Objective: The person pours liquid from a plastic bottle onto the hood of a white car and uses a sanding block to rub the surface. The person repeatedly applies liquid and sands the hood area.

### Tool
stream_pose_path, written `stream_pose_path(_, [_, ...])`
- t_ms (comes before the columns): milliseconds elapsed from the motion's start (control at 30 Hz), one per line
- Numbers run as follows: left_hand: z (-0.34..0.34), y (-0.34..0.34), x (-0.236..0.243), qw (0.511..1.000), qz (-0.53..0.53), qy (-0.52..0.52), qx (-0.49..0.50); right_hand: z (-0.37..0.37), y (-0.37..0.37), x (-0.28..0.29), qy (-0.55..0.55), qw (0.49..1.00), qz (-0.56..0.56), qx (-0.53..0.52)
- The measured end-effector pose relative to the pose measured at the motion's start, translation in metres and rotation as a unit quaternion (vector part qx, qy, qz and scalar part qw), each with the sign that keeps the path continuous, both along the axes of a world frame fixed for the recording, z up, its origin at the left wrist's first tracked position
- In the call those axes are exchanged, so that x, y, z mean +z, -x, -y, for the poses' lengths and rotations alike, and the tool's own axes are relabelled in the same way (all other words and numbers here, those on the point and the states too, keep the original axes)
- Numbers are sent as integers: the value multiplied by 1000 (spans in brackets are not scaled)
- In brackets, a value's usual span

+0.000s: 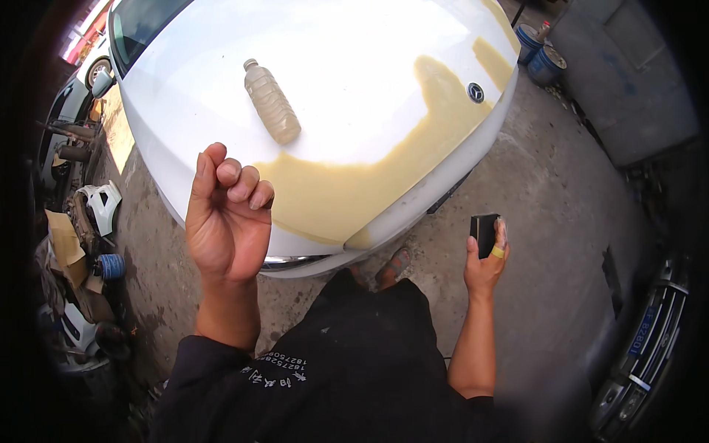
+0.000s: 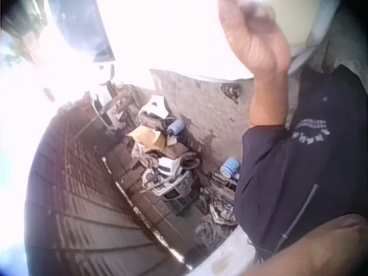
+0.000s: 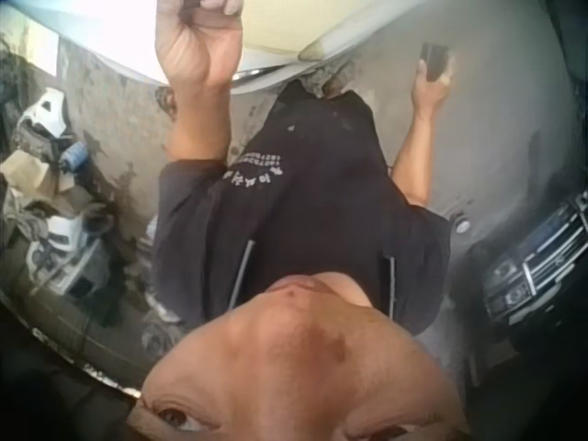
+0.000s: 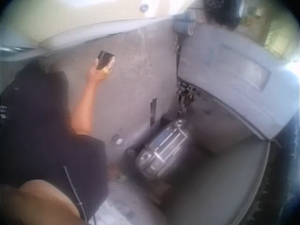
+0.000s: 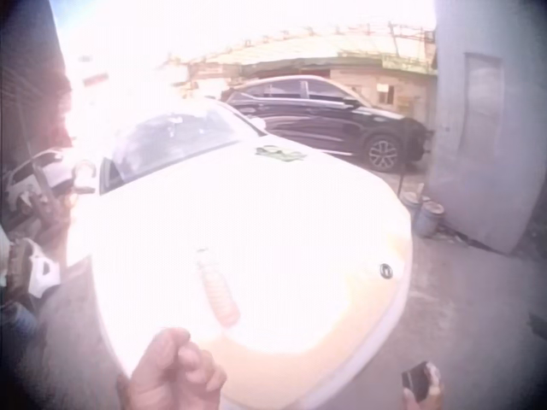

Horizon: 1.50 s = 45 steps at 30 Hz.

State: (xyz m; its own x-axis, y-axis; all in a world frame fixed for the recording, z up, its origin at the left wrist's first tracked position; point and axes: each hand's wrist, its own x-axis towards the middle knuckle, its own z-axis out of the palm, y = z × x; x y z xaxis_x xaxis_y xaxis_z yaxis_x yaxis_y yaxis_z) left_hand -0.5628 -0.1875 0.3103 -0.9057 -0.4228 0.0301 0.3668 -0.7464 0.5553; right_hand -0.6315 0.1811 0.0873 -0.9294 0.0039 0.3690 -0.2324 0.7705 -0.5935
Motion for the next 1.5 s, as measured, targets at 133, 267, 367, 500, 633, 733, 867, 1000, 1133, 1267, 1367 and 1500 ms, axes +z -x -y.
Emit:
stream_pose_path(133, [-2,3,-10,1000,27,1,-17,-2,1,-2,4,1000,8,1])
stream_pose_path(267, [-3,1,-21,998,40,-3,-48,-3,0,-3,3,1000,4,1])
stream_pose_path(367, [-5,1,-25,996,36,-42,-75,-5,-1,-3,-2,1000,-4,1])
stream_pose_path(500, [-11,1,-27,992,69,-69,-79,-6,-1,-8,-1,1000,-25,5])
stream_pose_path(633, [-8,-1,-39,989,49,-97,-103,-6,-2,-10,11,1000,-18,4])
stream_pose_path(733, [-4,-3,-48,984,44,-126,-115,-4,-4,-7,4,1000,-8,2])
stream_pose_path(867, [-10,-1,-42,977,146,-137,-74,-4,-5,-4,-4,1000,-6,-3])
stream_pose_path(1000, [8,-9,-86,986,77,49,-139,2,-5,1,18,999,24,-10])
stream_pose_path(1133, [7,-24,-129,847,275,421,-175,5,-3,4,40,999,27,-8])
stream_pose_path(1267, [-4,-47,-136,728,206,615,-221,10,-4,6,45,998,37,-12])
stream_pose_path(1367, [14,-37,-125,681,188,681,-190,8,-4,8,30,999,38,-6])
stream_pose_path(1500, [87,25,-109,506,163,846,46,14,8,6,5,1000,16,25])
